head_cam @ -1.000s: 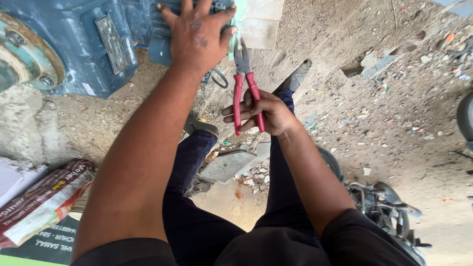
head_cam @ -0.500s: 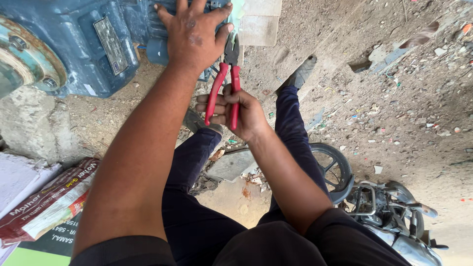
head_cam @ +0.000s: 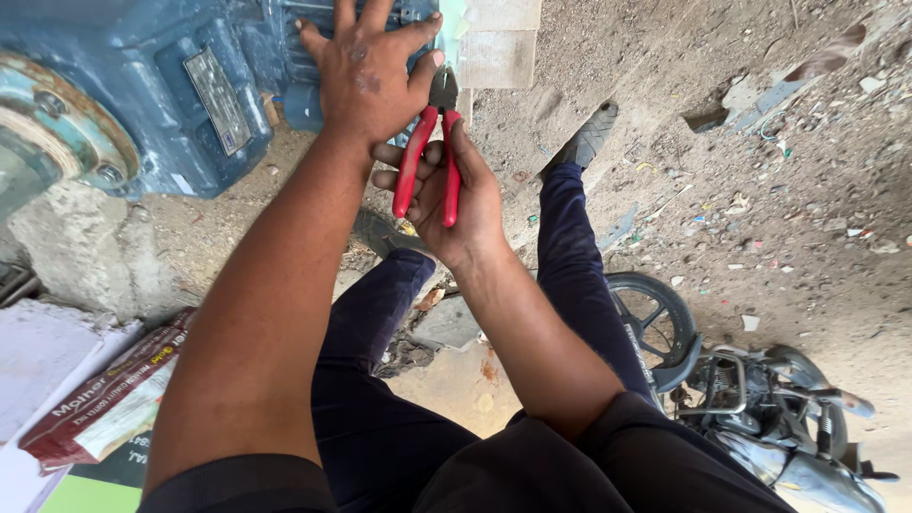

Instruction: The person works on a blue electric water pump motor resting on wooden planks on the ground. They hammer the motor housing, use red-handled pliers to pry and grip parts, cut a wire with side cutters, and use a screwdriver on the motor's terminal box while repositioning the unit.

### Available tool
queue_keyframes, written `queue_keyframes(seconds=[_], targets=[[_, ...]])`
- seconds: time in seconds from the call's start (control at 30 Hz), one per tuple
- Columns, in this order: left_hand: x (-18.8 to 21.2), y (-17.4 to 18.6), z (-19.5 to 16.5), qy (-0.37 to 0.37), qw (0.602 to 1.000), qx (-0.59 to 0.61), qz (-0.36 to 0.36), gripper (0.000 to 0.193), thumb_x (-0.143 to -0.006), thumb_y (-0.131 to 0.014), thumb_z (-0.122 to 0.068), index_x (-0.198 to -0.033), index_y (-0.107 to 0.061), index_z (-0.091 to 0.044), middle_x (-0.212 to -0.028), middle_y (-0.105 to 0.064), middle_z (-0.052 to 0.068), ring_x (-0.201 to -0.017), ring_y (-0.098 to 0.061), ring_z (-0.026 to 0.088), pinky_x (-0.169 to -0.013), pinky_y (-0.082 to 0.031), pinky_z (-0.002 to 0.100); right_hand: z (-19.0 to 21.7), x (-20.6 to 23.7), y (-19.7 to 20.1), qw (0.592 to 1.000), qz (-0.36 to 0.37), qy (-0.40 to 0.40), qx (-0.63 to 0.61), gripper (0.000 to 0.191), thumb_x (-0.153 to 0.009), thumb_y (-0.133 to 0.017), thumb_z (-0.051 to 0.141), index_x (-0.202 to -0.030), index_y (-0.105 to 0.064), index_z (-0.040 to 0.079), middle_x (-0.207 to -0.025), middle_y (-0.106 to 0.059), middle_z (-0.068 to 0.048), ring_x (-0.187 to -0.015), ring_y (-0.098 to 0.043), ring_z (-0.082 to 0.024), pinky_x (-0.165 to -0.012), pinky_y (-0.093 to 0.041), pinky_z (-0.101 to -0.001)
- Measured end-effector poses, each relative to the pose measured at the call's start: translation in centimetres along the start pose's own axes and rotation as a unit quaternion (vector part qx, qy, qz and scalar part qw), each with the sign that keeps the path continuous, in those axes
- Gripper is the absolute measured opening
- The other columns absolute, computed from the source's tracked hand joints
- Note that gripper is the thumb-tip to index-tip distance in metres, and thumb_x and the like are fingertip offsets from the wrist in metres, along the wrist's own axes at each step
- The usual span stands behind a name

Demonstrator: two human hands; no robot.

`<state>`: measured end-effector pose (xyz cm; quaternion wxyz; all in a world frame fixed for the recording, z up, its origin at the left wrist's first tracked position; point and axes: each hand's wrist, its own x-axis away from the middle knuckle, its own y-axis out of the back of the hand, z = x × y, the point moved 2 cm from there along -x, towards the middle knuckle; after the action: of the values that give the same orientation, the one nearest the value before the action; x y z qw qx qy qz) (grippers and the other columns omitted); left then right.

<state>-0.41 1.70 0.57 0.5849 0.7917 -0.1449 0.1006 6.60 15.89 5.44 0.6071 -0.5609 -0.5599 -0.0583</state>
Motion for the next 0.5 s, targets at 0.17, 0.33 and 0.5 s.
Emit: queue_keyframes(seconds=[0.17, 0.33, 0.5], targets=[[0.0, -0.1, -0.1, 0.005, 1.0, -0.012, 0.003, 0.03, -0.094, -0.083, -0.038, -0.123, -0.08, -0.031, -0.144, -0.054, 0.002, -0.137, -0.041, 0.035, -0.097, -0.024, 0.081, -0.2, 0.1, -0.1, 0.997, -0.059, 0.002, -0.045, 0.04, -0.113, -0.04, 0.044, -0.092, -0.048, 0.011, -0.09, -0.067, -0.022, -0.075, -0.067, -0.031, -0.059, -0.053, -0.0359], [-0.2, -0.3, -0.2, 0.013, 1.0, -0.018, 0.013, 0.029, -0.094, -0.082, -0.039, -0.121, -0.08, -0.031, -0.144, -0.053, 0.0, -0.136, -0.041, 0.033, -0.097, -0.024, 0.081, 0.0, 0.4, 0.8, 0.999, -0.035, -0.014, 0.027, 0.041, -0.112, -0.04, 0.047, -0.103, -0.05, 0.009, -0.083, -0.066, -0.019, -0.063, -0.061, -0.026, -0.046, -0.04, -0.0302], [-0.2, 0.0, -0.2, 0.012, 1.0, -0.017, 0.004, 0.029, -0.093, -0.082, -0.038, -0.121, -0.08, -0.031, -0.144, -0.053, 0.002, -0.135, -0.041, 0.035, -0.096, -0.025, 0.08, 2.4, 1.1, 1.7, 0.973, -0.057, -0.067, 0.211, 0.037, -0.106, -0.046, 0.046, -0.105, -0.05, 0.009, -0.074, -0.061, -0.015, -0.052, -0.06, -0.027, -0.04, -0.039, -0.0317]])
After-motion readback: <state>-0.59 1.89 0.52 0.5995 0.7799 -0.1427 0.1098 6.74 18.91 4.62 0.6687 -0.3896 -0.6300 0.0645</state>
